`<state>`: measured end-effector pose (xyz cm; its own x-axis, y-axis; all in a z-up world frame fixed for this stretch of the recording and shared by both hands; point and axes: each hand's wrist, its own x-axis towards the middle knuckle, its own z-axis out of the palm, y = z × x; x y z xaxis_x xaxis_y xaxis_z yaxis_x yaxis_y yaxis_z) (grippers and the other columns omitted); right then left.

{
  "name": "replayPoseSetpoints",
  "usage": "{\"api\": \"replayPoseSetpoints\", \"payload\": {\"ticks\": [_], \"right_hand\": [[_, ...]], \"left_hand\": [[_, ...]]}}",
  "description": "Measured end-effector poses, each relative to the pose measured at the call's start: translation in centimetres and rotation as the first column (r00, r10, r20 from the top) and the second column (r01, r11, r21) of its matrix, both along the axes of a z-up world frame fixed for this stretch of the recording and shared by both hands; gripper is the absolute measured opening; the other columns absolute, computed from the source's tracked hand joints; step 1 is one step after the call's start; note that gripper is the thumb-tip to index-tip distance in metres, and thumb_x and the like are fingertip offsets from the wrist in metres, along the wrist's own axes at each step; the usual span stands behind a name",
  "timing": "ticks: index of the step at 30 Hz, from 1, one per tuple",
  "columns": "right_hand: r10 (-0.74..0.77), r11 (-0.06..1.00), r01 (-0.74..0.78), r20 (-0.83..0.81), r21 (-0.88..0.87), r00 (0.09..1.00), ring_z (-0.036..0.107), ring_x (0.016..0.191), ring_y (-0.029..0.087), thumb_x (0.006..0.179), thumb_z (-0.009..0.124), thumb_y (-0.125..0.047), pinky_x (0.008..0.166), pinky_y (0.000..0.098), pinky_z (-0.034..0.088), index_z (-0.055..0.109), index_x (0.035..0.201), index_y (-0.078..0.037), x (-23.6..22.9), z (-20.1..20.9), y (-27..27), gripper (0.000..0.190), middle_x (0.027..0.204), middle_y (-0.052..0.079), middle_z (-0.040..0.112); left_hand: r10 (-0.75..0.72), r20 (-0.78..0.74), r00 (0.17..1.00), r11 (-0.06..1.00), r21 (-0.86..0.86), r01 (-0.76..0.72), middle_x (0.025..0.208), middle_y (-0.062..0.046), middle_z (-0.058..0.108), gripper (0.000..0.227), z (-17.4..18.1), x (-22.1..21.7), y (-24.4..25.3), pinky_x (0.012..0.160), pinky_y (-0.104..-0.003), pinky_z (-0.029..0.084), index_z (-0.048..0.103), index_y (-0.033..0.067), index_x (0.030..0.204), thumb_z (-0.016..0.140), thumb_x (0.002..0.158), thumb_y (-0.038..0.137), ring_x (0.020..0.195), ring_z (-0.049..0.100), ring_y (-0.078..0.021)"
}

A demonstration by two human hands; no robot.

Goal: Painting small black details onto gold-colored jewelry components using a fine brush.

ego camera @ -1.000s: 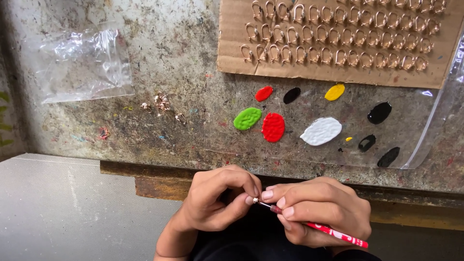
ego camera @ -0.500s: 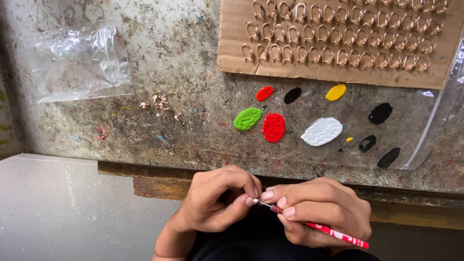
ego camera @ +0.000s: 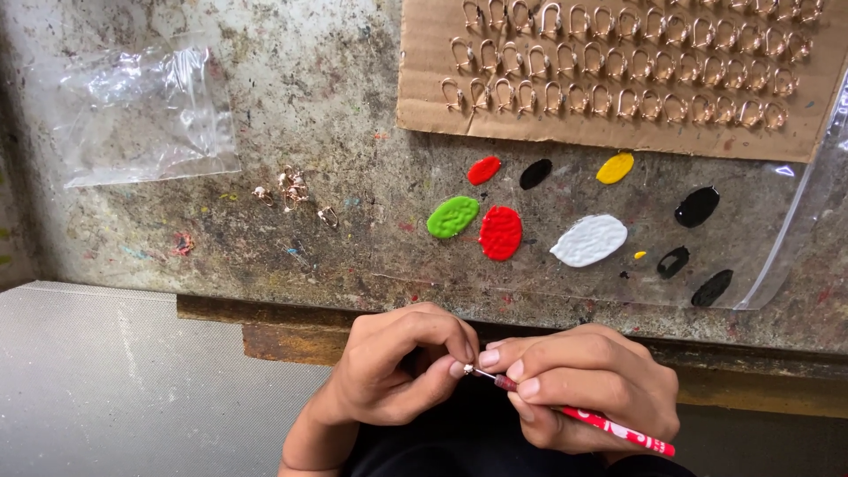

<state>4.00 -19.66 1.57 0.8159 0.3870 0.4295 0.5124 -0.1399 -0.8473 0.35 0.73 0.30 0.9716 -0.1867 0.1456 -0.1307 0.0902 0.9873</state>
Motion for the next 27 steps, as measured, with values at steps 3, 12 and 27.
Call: {"api": "replayPoseSetpoints", "payload": {"ticks": [3, 12, 27], "right_hand": [[-0.006, 1.0, 0.006, 0.011, 0.022, 1.0, 0.087, 0.074, 0.015, 0.093, 0.067, -0.022, 0.059, 0.0152, 0.067, 0.062, 0.092, -0.015, 0.0, -0.2, 0.1, 0.008, 0.082, 0.0, 0.073], [-0.065, 0.972, 0.069, -0.023, 0.223, 0.998, 0.086, 0.069, 0.028, 0.095, 0.061, -0.017, 0.053, 0.0205, 0.071, 0.054, 0.092, -0.013, -0.8, -1.4, 0.4, 0.009, 0.079, 0.002, 0.061], [-0.429, 0.893, 0.416, 0.046, 0.173, 0.902, 0.077, 0.069, 0.024, 0.097, 0.067, -0.011, 0.065, 0.0258, 0.075, 0.062, 0.095, -0.008, -1.3, 1.7, -5.7, 0.006, 0.095, 0.009, 0.059]], "left_hand": [[-0.004, 0.002, 1.0, 1.0, 0.002, 0.004, 0.088, -0.012, 0.068, 0.009, 0.0, 0.0, 0.0, 0.074, -0.03, 0.06, 0.059, -0.0004, 0.098, 0.057, 0.102, 0.008, 0.08, 0.073, -0.0252], [0.085, 0.009, 0.996, 0.996, -0.015, -0.085, 0.089, -0.015, 0.074, 0.005, 0.1, -0.1, -0.9, 0.059, -0.023, 0.052, 0.057, 0.0031, 0.098, 0.062, 0.097, 0.004, 0.075, 0.07, -0.0184], [0.238, 0.117, 0.964, 0.956, 0.148, -0.253, 0.073, -0.011, 0.07, 0.013, -0.2, -0.8, -4.4, 0.058, -0.019, 0.055, 0.057, 0.0074, 0.078, 0.066, 0.086, 0.015, 0.06, 0.068, -0.0143]]}}
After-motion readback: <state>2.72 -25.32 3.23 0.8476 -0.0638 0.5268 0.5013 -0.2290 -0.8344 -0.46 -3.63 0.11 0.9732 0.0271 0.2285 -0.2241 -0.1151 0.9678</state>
